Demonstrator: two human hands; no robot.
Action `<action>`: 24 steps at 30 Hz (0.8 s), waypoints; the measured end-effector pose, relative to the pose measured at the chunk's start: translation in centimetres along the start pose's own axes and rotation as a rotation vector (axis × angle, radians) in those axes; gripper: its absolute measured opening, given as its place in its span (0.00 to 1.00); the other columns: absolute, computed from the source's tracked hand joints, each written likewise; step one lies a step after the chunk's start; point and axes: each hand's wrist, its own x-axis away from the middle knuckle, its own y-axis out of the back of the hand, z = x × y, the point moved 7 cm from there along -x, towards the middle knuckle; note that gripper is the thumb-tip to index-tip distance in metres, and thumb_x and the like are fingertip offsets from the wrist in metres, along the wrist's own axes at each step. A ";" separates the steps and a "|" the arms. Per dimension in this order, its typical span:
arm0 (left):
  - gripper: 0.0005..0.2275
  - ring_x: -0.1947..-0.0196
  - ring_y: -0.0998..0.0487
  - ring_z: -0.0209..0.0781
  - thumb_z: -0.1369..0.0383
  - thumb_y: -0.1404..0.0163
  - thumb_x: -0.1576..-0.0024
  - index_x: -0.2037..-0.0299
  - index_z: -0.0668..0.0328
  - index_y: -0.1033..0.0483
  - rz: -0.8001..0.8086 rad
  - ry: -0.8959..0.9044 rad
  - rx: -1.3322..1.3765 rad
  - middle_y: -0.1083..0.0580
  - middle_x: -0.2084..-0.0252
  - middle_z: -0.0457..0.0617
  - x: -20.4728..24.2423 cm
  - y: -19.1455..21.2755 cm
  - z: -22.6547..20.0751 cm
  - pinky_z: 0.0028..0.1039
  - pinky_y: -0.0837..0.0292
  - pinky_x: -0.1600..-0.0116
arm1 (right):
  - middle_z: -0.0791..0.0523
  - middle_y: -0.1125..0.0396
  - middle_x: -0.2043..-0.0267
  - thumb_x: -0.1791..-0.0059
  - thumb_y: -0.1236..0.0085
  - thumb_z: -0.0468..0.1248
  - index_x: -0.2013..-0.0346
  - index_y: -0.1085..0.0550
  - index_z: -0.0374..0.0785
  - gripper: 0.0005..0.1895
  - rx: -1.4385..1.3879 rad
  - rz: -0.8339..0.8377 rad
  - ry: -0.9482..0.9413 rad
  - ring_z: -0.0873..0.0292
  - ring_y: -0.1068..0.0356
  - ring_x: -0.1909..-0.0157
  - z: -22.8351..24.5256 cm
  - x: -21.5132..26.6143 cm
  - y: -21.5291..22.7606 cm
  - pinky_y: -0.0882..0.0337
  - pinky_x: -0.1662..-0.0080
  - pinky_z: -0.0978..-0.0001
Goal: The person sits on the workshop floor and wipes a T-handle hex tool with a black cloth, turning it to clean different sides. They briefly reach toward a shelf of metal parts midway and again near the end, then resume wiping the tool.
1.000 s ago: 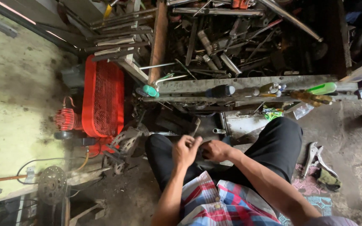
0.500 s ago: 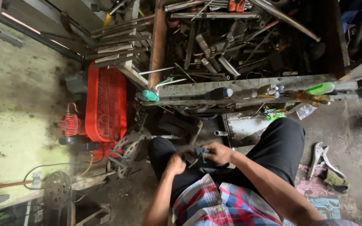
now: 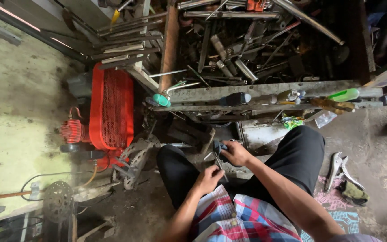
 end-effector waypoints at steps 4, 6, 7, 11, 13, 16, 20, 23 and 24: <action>0.12 0.66 0.22 0.39 0.61 0.46 0.40 0.61 0.65 0.22 -0.012 -0.059 0.151 0.21 0.66 0.51 -0.3 -1.5 0.6 0.31 0.27 0.59 | 0.54 0.30 0.70 0.49 0.44 0.32 0.56 0.25 0.33 0.08 0.140 -0.002 0.027 0.62 0.38 0.67 2.2 0.5 0.3 0.31 0.61 0.64; 0.11 0.66 0.26 0.35 0.63 0.45 0.39 0.62 0.67 0.21 -0.031 -0.054 0.269 0.22 0.67 0.49 -1.0 -2.2 2.3 0.30 0.30 0.59 | 0.52 0.31 0.70 0.51 0.42 0.32 0.56 0.26 0.32 0.10 0.206 -0.056 0.062 0.60 0.38 0.69 2.4 0.3 0.7 0.31 0.61 0.62; 0.11 0.66 0.26 0.35 0.63 0.45 0.39 0.62 0.67 0.21 -0.033 -0.058 0.267 0.22 0.67 0.49 -1.4 -2.2 2.2 0.30 0.30 0.59 | 0.52 0.31 0.70 0.51 0.42 0.32 0.56 0.26 0.32 0.10 0.208 -0.057 0.067 0.60 0.38 0.69 2.2 0.0 0.8 0.31 0.61 0.62; 0.06 0.67 0.24 0.35 0.67 0.48 0.39 0.59 0.61 0.24 -0.001 0.207 0.796 0.24 0.66 0.45 -1.6 -3.1 3.4 0.29 0.26 0.59 | 0.51 0.31 0.71 0.50 0.43 0.34 0.56 0.26 0.33 0.10 0.095 -0.093 -0.036 0.62 0.39 0.69 0.9 -0.2 1.1 0.31 0.63 0.62; 0.05 0.67 0.23 0.35 0.69 0.51 0.39 0.57 0.58 0.26 0.019 0.301 0.977 0.25 0.65 0.44 -2.0 -3.7 4.8 0.29 0.24 0.59 | 0.51 0.30 0.72 0.50 0.43 0.34 0.56 0.26 0.33 0.10 0.073 -0.095 -0.066 0.62 0.39 0.69 0.7 -0.2 1.1 0.31 0.64 0.62; 0.03 0.71 0.28 0.33 0.70 0.54 0.38 0.58 0.57 0.29 0.000 0.320 1.092 0.29 0.68 0.43 -3.0 -4.4 7.8 0.26 0.29 0.64 | 0.52 0.30 0.72 0.50 0.43 0.34 0.57 0.26 0.32 0.09 0.082 -0.095 -0.014 0.63 0.38 0.69 1.7 0.2 1.3 0.30 0.64 0.63; 0.06 0.79 0.40 0.28 0.65 0.54 0.35 0.62 0.56 0.30 -0.199 0.386 1.045 0.35 0.73 0.39 -3.2 -3.1 9.3 0.22 0.43 0.74 | 0.52 0.32 0.75 0.50 0.41 0.35 0.58 0.25 0.32 0.09 0.219 -0.055 -0.058 0.61 0.37 0.73 3.3 0.5 1.3 0.31 0.65 0.62; 0.10 0.82 0.43 0.26 0.60 0.55 0.34 0.63 0.56 0.28 -0.251 0.394 0.922 0.37 0.76 0.37 -2.8 -1.4 8.6 0.20 0.49 0.78 | 0.54 0.31 0.76 0.50 0.42 0.36 0.56 0.25 0.34 0.10 0.205 -0.026 -0.085 0.62 0.37 0.74 3.5 0.6 1.1 0.32 0.66 0.63; 0.12 0.83 0.44 0.24 0.59 0.55 0.34 0.63 0.57 0.26 -0.249 0.384 0.856 0.37 0.77 0.36 -2.7 -0.8 8.3 0.19 0.51 0.79 | 0.55 0.31 0.76 0.50 0.43 0.36 0.54 0.25 0.35 0.11 0.158 -0.011 -0.095 0.64 0.37 0.74 3.5 0.7 1.0 0.32 0.67 0.64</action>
